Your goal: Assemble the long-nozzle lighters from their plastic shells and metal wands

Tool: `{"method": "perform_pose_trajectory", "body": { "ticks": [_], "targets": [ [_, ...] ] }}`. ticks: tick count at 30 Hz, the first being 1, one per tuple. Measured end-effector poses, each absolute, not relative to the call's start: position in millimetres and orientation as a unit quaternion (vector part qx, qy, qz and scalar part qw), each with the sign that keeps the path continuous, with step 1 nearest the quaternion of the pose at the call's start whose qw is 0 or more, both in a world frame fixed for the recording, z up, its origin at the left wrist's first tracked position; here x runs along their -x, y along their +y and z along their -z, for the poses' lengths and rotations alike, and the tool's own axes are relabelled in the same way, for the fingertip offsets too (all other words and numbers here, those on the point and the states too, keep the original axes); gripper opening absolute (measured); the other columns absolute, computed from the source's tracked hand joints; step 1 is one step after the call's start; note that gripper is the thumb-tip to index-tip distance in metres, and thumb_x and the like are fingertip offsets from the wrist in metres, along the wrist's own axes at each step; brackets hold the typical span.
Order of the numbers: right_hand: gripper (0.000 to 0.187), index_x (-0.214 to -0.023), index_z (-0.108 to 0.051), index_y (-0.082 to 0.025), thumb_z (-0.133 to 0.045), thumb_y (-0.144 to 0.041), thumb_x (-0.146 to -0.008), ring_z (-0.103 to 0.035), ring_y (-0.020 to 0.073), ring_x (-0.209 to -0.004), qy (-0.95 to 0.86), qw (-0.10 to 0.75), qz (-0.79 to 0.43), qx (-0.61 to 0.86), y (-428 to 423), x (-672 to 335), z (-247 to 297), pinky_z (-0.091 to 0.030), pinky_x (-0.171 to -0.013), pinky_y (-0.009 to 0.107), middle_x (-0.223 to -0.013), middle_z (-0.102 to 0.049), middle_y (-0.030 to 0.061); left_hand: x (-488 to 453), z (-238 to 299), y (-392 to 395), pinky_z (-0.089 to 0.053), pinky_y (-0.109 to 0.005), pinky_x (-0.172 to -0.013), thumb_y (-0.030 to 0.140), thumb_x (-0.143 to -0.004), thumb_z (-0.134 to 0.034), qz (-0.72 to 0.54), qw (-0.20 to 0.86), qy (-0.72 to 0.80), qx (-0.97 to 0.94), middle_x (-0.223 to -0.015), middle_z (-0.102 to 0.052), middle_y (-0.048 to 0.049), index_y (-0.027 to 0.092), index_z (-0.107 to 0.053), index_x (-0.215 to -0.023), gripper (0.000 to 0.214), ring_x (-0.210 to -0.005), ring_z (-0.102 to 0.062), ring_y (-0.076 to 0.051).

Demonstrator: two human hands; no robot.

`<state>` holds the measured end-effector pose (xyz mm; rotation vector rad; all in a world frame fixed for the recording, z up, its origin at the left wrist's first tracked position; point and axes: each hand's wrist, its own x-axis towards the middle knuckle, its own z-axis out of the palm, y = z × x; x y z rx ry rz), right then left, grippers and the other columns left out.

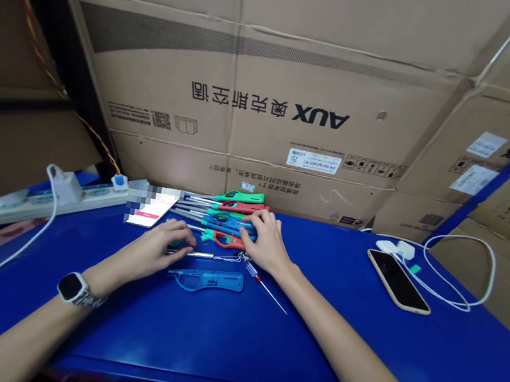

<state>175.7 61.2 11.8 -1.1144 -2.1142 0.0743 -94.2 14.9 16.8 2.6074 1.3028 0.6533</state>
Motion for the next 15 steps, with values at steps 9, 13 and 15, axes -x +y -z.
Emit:
{"method": "perform_pose_trajectory", "body": {
  "ticks": [9, 13, 15],
  "targets": [
    [0.005, -0.081, -0.062, -0.019, -0.061, -0.017, -0.085, -0.055, 0.0187, -0.083, -0.859, 0.273, -0.091, 0.423, 27, -196, -4, -0.041, -0.078, 0.033, -0.085, -0.064, 0.0033, 74, -8, 17, -0.044, -0.041, -0.091, 0.03, -0.095, -0.054, -0.161, 0.057, 0.425, -0.889, -0.102, -0.061, -0.0073, 0.021, -0.068, -0.103, 0.018, -0.101, -0.054, -0.026],
    [0.006, -0.089, -0.067, -0.02, -0.064, -0.022, -0.085, -0.057, 0.0203, -0.089, -0.85, 0.244, -0.085, 0.459, 24, -195, -5, -0.039, -0.082, 0.036, -0.094, -0.065, 0.0045, 72, -11, 17, -0.045, -0.039, -0.087, 0.029, -0.096, -0.05, -0.175, 0.058, 0.416, -0.89, -0.098, -0.062, -0.0072, 0.021, -0.066, -0.096, 0.018, -0.098, -0.056, -0.025],
    [0.009, -0.093, -0.067, -0.021, -0.064, -0.025, -0.086, -0.056, 0.0214, -0.094, -0.85, 0.235, -0.079, 0.466, 21, -193, -7, -0.038, -0.082, 0.036, -0.099, -0.065, 0.0051, 73, -14, 14, -0.046, -0.038, -0.086, 0.03, -0.098, -0.045, -0.194, 0.067, 0.411, -0.888, -0.1, -0.063, -0.0071, 0.02, -0.063, -0.097, 0.02, -0.096, -0.057, -0.024]
  ]
}}
